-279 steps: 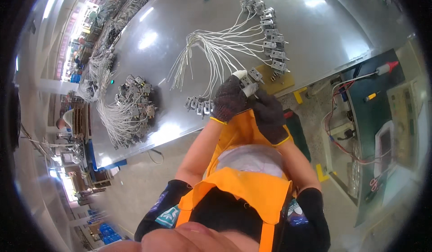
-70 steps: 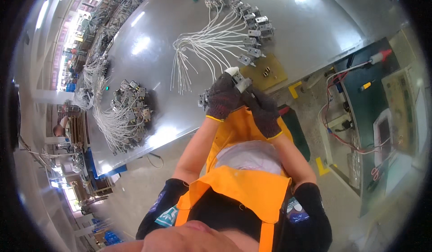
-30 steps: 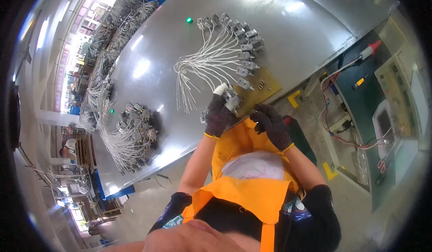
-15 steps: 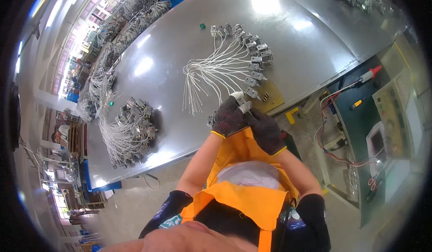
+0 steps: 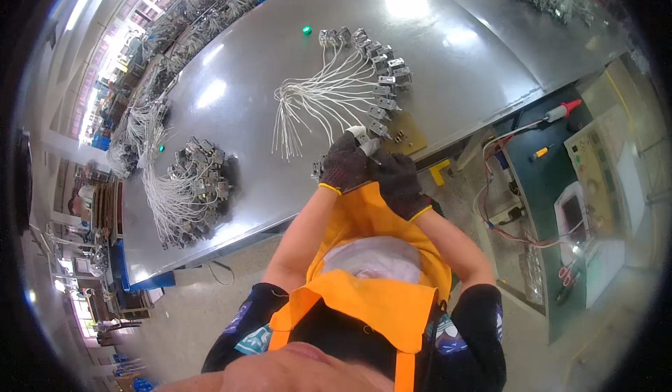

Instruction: Assemble wiring harnesses by organizing and bundling multiple wires with connectors.

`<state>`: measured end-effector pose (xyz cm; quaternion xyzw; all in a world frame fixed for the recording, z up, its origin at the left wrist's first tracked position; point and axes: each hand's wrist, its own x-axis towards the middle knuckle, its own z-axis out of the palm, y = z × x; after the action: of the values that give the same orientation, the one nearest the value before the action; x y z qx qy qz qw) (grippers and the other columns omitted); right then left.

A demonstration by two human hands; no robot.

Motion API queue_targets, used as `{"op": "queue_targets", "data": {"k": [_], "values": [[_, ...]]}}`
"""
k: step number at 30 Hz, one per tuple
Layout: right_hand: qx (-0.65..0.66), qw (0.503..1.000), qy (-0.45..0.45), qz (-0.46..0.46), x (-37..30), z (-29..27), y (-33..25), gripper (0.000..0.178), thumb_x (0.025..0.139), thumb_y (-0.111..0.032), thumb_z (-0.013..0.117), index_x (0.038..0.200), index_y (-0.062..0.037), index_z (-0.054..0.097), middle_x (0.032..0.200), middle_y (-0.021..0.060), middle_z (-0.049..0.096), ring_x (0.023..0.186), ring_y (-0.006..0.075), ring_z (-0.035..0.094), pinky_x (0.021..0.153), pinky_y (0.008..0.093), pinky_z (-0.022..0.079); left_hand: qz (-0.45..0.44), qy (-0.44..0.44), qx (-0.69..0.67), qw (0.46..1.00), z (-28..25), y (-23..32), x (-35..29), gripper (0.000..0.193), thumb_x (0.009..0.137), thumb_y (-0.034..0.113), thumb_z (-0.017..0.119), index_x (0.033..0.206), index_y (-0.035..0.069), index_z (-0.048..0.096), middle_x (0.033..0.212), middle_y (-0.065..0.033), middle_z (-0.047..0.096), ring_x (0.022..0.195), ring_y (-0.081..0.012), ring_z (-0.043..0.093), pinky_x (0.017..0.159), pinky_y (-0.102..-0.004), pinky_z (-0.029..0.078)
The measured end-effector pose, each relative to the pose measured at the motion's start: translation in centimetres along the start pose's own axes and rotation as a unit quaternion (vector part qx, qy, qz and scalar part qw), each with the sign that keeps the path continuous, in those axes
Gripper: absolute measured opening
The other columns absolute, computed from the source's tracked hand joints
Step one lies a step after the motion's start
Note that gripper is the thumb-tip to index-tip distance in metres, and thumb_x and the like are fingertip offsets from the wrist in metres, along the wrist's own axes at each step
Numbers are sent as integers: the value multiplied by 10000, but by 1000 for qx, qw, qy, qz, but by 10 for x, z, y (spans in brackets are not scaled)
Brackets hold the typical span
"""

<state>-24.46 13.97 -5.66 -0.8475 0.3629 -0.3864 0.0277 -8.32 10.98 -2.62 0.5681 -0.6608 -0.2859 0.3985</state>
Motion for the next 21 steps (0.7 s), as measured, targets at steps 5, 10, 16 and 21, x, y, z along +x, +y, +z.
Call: {"op": "queue_targets", "data": {"k": [5,10,16,21], "values": [[693,589,22,415,-11,12,-9,157,929,-170,526,928,-94,664,775,40,624,628,117,577,549,254,463,224,-3,130,966,-10,5,-6,389,818,230,674,1150,47,586,1100,-121,631,1046,-282,575,912,-374,460],[724,558,79,398,-11,26,-25,199,947,-270,521,929,-104,628,741,11,581,592,93,548,551,260,477,208,-46,282,935,-10,13,-10,457,772,219,689,1180,54,568,1226,-184,548,1131,-376,512,974,-433,425],[753,484,12,446,-12,-1,-15,265,910,-320,595,987,-71,647,793,12,634,644,108,562,552,242,457,-68,-7,-221,973,-4,-9,-37,368,809,191,712,1109,5,608,1208,-183,578,1031,-307,597,867,-391,497],[695,616,110,354,27,17,13,326,930,-264,581,1176,-53,611,1036,66,646,875,160,611,739,273,504,-125,124,-228,958,-9,-19,-35,476,869,69,644,1309,-2,477,1147,-115,595,987,-175,582,851,-342,487]]}}
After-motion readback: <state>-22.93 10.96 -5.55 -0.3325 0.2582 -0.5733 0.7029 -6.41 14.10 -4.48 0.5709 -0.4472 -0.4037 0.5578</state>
